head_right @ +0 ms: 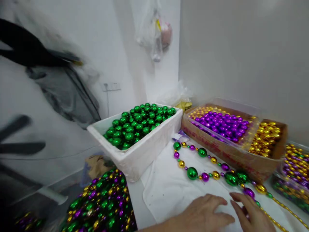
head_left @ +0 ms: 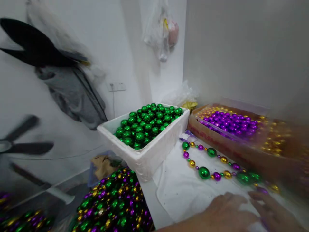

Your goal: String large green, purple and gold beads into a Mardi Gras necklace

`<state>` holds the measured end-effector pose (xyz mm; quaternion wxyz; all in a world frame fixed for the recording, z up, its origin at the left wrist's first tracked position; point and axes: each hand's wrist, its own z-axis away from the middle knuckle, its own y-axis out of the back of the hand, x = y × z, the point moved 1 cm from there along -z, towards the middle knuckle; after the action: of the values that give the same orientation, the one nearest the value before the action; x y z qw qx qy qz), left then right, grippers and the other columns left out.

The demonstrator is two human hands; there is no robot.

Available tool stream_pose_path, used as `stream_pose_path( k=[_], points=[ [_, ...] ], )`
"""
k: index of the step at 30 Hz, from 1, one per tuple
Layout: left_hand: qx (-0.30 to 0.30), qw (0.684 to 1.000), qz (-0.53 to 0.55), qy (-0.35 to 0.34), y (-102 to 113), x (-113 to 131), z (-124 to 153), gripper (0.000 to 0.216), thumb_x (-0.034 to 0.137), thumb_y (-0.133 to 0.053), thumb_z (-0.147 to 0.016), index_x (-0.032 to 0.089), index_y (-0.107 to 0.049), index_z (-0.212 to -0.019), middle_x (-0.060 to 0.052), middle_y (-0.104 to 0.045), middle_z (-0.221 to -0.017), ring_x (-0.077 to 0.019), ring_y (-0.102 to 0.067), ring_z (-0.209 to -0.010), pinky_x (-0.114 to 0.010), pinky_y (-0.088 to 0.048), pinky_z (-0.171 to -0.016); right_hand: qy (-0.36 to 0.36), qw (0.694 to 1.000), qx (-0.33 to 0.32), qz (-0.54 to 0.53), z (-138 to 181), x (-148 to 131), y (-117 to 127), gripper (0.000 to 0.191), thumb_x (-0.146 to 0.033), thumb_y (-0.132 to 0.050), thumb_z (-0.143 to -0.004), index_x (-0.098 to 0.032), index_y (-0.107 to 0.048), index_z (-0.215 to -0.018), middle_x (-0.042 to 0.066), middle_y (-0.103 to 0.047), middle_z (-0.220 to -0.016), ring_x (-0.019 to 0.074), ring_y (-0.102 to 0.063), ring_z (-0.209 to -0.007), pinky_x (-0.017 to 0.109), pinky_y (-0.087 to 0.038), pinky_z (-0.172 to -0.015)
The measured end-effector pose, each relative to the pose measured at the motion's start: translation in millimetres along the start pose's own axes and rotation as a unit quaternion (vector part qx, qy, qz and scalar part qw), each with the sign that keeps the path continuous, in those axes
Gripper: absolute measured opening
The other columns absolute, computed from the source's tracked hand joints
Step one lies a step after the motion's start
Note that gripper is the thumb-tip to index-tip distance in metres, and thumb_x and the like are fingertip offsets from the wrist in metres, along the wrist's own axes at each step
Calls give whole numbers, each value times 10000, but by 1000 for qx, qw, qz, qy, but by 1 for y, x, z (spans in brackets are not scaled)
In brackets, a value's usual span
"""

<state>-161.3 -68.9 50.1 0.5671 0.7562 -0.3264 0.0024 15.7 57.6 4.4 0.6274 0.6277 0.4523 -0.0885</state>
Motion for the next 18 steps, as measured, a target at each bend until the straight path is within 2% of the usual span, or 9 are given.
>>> stream_pose_path(
  k=[2,3,5,7,9,10,11,14,18],
  points=[
    [20,1000,8,20,63,-12,37,388,461,-441,-905,213,-554,-1182,-80,-533,-1283,-192,-535,-1118,-291,-418,-968,44,997,-44,-35,-23,-55,-26,321,-484,-511,-774,-240,-678,-899,68,-701,-940,238,-667,-796,322,-538,-697],
    [36,998,15,54,96,-21,53,360,423,-440,-916,196,-563,-1166,-77,-575,-1229,-177,-548,-1097,-274,-420,-960,88,993,-67,-41,-34,-84,-40,307,-460,-498,-803,-232,-677,-906,69,-696,-951,237,-653,-859,324,-520,-763],
    [92,988,1,121,159,-47,83,286,337,-402,-942,190,-606,-1078,-50,-658,-1058,-153,-585,-1014,-261,-439,-914,164,981,-101,-29,-56,-141,-66,263,-391,-483,-840,-222,-671,-910,65,-682,-935,224,-635,-846,326,-501,-759],
    [183,956,-65,220,214,-86,106,260,340,-438,-921,190,-640,-986,-38,-674,-1004,-158,-601,-964,-273,-450,-880,226,966,-121,-20,-77,-195,-88,227,-322,-473,-858,-209,-660,-921,60,-663,-932,211,-616,-858,313,-486,-750],
    [226,898,-147,347,255,-137,125,250,334,-453,-902,199,-657,-950,-34,-677,-996,-174,-604,-953,-284,-455,-856,292,949,-117,9,-99,-245,-108,202,-258,-476,-869,-191,-652,-940,58,-646,-945,198,-591,-900,303,-464,-787],
    [215,868,-176,412,270,-164,132,237,336,-470,-886,217,-658,-967,-21,-679,-999,-175,-603,-959,-278,-453,-854,305,946,-112,16,-110,-267,-117,187,-236,-493,-862,-187,-650,-950,57,-637,-958,194,-573,-939,298,-448,-820],
    [211,851,-184,444,282,-190,138,221,320,-498,-864,209,-666,-956,-29,-684,-983,-188,-609,-942,-285,-459,-839,315,943,-107,23,-120,-286,-127,193,-227,-489,-870,-187,-644,-978,57,-625,-991,189,-555,-978,293,-431,-853],
    [203,822,-187,498,301,-253,143,213,296,-524,-831,178,-679,-918,-50,-696,-897,-205,-630,-856,-289,-482,-772,326,938,-98,64,-151,-330,-156,221,-230,-512,-868,-175,-630,-1046,82,-589,-1052,211,-503,-1048,314,-389,-919],
    [226,797,-218,517,310,-301,126,390,403,-502,-838,176,-606,-1137,-95,-638,-1083,-249,-577,-1032,-326,-447,-883,314,932,-104,145,-183,-354,-187,401,-214,-652,-757,-138,-595,-1147,142,-537,-1118,285,-454,-1086,370,-382,-917]
  ],
)
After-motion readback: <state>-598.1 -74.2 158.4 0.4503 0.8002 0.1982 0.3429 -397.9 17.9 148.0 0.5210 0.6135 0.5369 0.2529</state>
